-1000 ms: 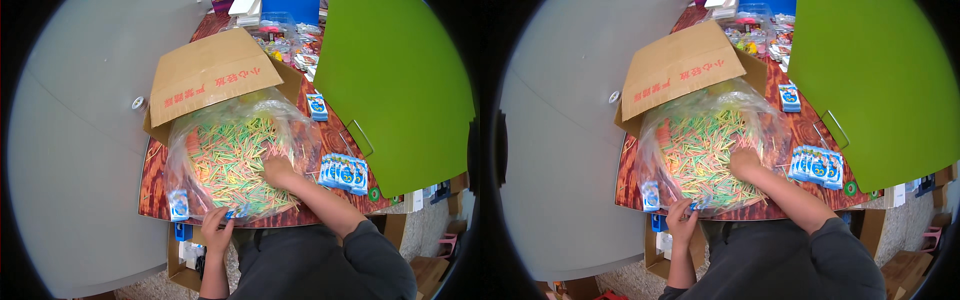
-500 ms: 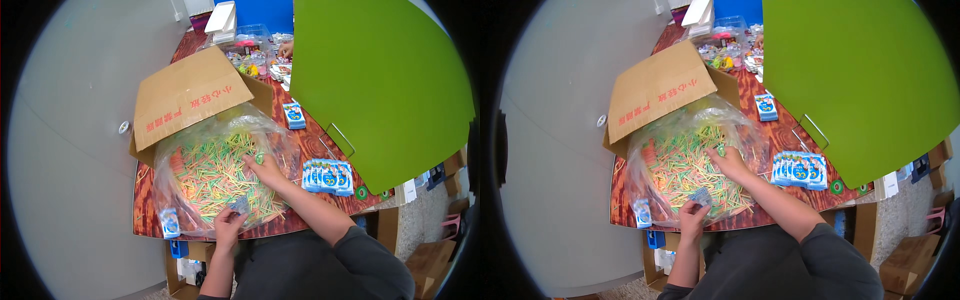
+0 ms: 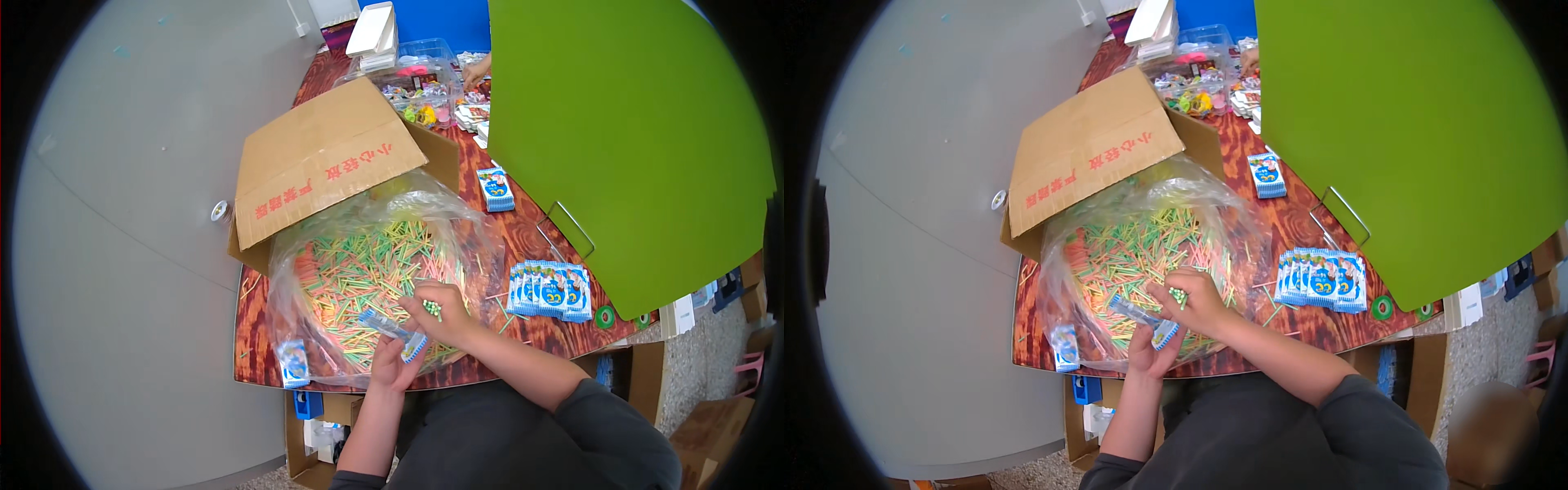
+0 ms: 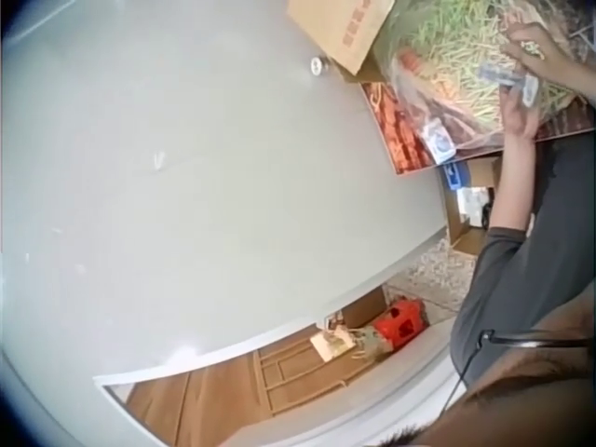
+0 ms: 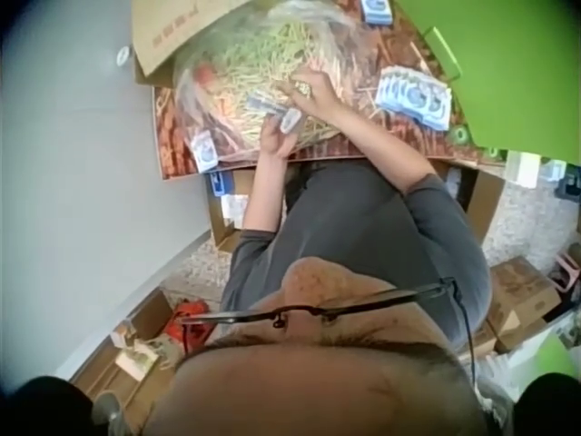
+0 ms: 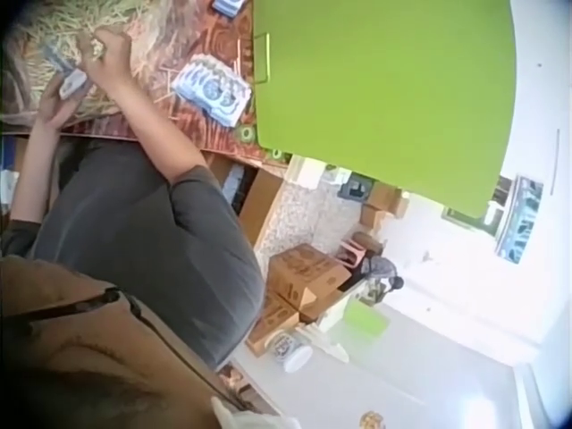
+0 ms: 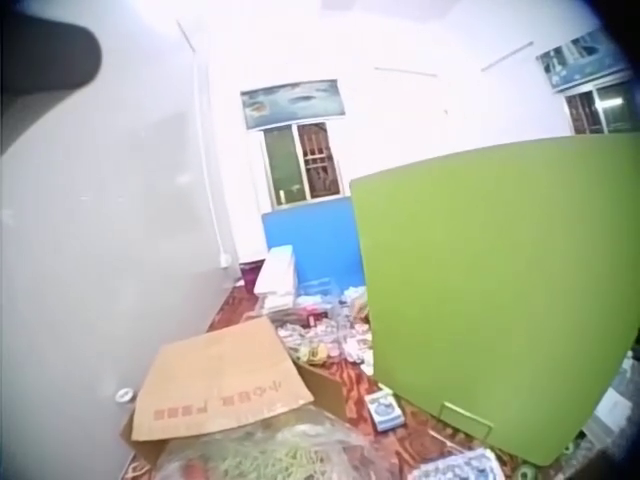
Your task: Packing small colorful items into blue labeled packets.
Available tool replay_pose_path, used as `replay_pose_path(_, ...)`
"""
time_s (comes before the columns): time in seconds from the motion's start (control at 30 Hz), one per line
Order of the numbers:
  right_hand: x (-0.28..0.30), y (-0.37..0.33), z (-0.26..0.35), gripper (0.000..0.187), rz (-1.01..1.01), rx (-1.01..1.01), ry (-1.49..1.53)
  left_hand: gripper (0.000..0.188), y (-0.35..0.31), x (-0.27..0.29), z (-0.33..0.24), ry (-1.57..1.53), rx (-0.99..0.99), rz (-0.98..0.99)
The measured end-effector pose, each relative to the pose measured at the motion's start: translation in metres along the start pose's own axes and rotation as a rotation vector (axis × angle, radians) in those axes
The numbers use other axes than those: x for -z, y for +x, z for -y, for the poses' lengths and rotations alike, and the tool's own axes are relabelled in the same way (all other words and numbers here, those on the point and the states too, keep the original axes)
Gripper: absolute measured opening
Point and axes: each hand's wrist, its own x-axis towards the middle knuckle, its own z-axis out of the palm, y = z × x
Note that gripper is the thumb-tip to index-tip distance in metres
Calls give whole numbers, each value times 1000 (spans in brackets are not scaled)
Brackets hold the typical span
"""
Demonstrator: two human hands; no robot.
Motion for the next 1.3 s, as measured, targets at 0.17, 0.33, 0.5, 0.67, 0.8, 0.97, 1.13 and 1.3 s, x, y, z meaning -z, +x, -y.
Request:
replay_pose_path(0.17,-1,-3,5,29,-23,144,-44,44,1,3,3,63,5,-132)
replay_pose_path(0.33,4,-5,6,11,69,181,-147,59,-3,7,4,71,51,-80)
replay_pose_path(0.5,0,-8,-1,20,-24,243,-115,34,-5,-2,4,-40,12,34)
replay_pose_path(0.67,7,-11,-1,17,-42,258,-154,41,-5,-21,3,247,-90,-109)
replay_pose_path(0.8,15,-12,-12,17,-48,263,-309,33,-17,-72,-14,1196,-475,-28)
replay_pose_path(0.97,14,-18,-18,21,-39,171,-328,28,-22,-103,0,2136,-628,378)
replay_pose_path(1.13,19,-14,-17,22,8,98,-324,26,-12,-88,4,2181,-552,264)
replay_pose_path(1.3,19,-8,-22,17,27,224,-378,25,-15,-92,-1,2250,-634,242)
